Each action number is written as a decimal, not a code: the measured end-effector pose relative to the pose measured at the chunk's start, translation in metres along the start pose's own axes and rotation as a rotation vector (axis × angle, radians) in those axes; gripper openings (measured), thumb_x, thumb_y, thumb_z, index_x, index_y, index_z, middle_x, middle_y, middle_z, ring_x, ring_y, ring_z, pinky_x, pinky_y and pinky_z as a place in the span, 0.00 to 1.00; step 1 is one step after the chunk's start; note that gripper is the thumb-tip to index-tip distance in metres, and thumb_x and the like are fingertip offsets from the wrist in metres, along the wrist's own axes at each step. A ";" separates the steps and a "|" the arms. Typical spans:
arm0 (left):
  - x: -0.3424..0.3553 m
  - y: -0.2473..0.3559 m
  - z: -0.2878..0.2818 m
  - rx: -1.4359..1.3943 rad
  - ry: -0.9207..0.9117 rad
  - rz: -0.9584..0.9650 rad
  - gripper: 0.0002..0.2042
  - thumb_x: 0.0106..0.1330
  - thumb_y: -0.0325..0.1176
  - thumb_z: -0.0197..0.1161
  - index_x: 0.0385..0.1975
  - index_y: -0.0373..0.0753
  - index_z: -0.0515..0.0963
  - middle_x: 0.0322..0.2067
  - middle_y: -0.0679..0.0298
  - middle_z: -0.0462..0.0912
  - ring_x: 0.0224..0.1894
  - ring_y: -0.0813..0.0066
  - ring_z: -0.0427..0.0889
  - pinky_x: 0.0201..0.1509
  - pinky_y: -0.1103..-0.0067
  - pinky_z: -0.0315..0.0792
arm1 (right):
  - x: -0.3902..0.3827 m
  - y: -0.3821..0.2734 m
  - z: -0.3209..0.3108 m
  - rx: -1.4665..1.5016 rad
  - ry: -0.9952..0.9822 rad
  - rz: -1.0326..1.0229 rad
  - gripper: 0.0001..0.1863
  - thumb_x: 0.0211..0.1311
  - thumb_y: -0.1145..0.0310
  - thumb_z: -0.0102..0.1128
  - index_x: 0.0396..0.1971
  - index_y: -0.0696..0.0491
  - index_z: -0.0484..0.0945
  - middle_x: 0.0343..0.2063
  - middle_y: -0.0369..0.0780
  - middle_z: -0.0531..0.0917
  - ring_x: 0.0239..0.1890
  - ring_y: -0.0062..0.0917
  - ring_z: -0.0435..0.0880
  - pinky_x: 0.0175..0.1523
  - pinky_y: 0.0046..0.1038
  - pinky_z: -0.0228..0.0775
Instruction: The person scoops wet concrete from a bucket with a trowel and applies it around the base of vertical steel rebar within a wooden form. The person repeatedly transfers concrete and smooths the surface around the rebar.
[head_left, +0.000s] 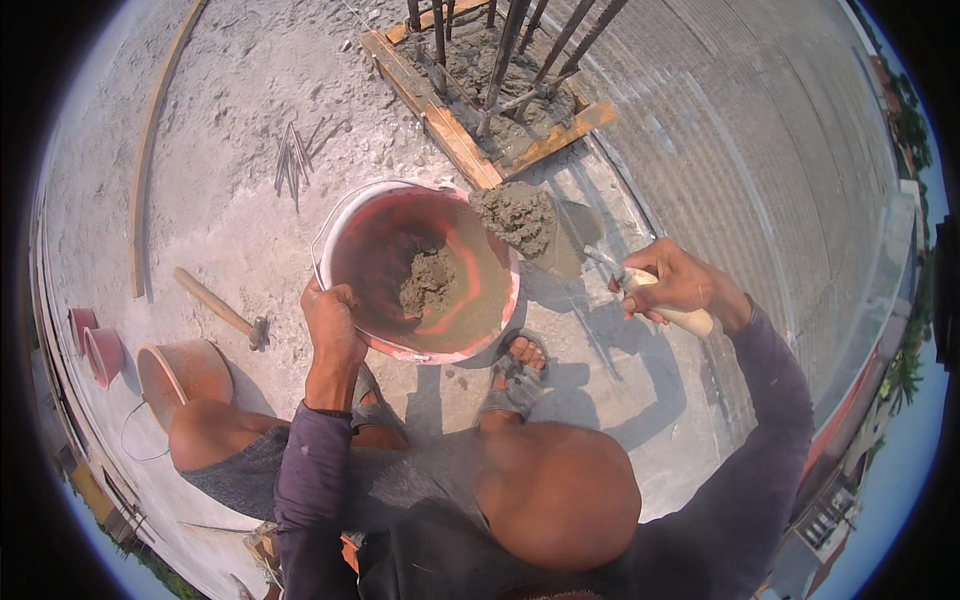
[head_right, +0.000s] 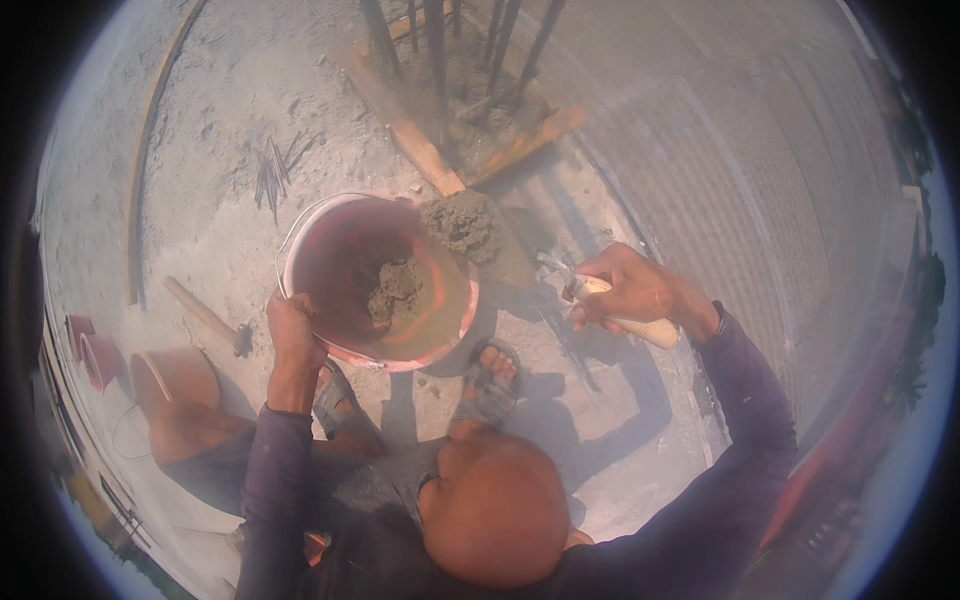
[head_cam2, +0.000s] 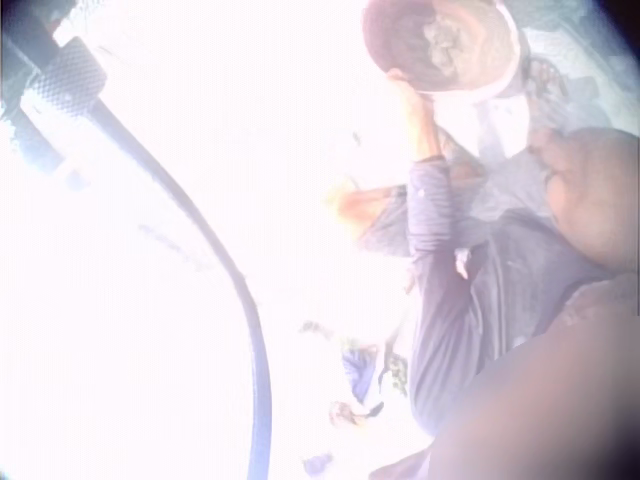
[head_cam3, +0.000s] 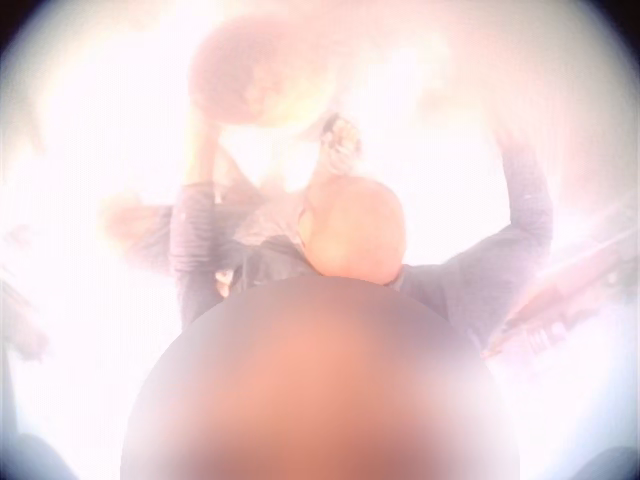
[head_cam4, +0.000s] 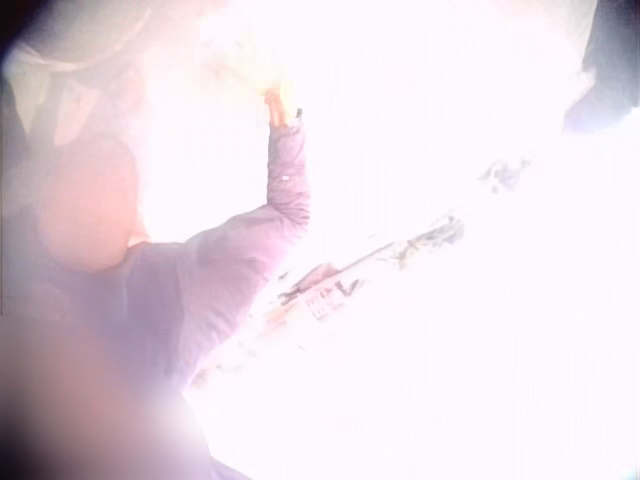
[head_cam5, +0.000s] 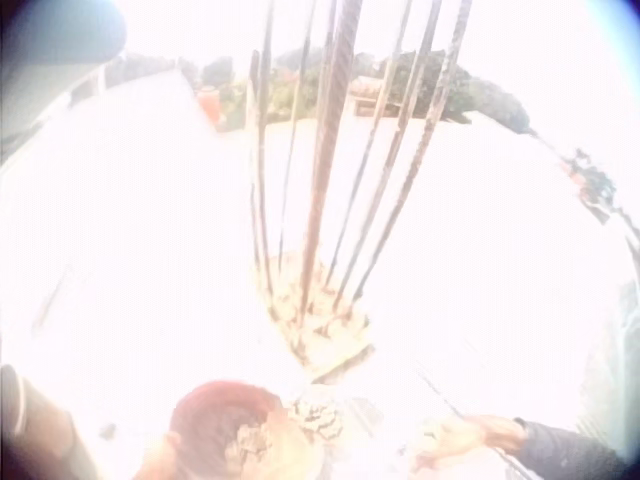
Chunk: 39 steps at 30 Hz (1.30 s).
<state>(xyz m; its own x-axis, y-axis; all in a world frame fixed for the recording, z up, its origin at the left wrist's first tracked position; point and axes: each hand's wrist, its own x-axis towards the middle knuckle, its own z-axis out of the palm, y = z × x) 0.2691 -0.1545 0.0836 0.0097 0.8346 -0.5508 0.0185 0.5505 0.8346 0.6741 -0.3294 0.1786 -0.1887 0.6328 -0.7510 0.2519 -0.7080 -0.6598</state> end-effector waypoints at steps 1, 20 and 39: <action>0.001 0.001 0.001 0.025 0.009 0.010 0.13 0.50 0.16 0.47 0.33 0.35 0.74 0.21 0.73 0.66 0.20 0.82 0.63 0.24 0.80 0.58 | 0.006 -0.005 -0.021 -0.316 0.102 0.025 0.16 0.55 0.61 0.72 0.36 0.58 0.86 0.21 0.39 0.83 0.24 0.25 0.82 0.36 0.29 0.76; 0.008 0.000 -0.004 -0.073 0.002 -0.007 0.11 0.52 0.15 0.46 0.31 0.37 0.70 0.21 0.73 0.67 0.21 0.82 0.64 0.25 0.81 0.60 | 0.076 0.077 0.044 0.467 0.483 0.116 0.25 0.74 0.46 0.54 0.39 0.58 0.81 0.27 0.41 0.80 0.28 0.26 0.81 0.33 0.30 0.72; -0.003 -0.008 -0.012 -0.061 -0.064 -0.041 0.11 0.52 0.15 0.49 0.34 0.37 0.67 0.24 0.70 0.69 0.23 0.80 0.66 0.29 0.80 0.64 | 0.089 0.028 -0.024 0.034 0.487 -0.042 0.29 0.76 0.48 0.51 0.26 0.58 0.85 0.16 0.38 0.77 0.17 0.24 0.77 0.28 0.30 0.68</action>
<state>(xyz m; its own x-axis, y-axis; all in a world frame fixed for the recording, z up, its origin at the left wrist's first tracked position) 0.2573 -0.1610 0.0788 0.0738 0.8095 -0.5825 -0.0404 0.5860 0.8093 0.6872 -0.2860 0.0939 0.2697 0.7286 -0.6296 0.2213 -0.6832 -0.6959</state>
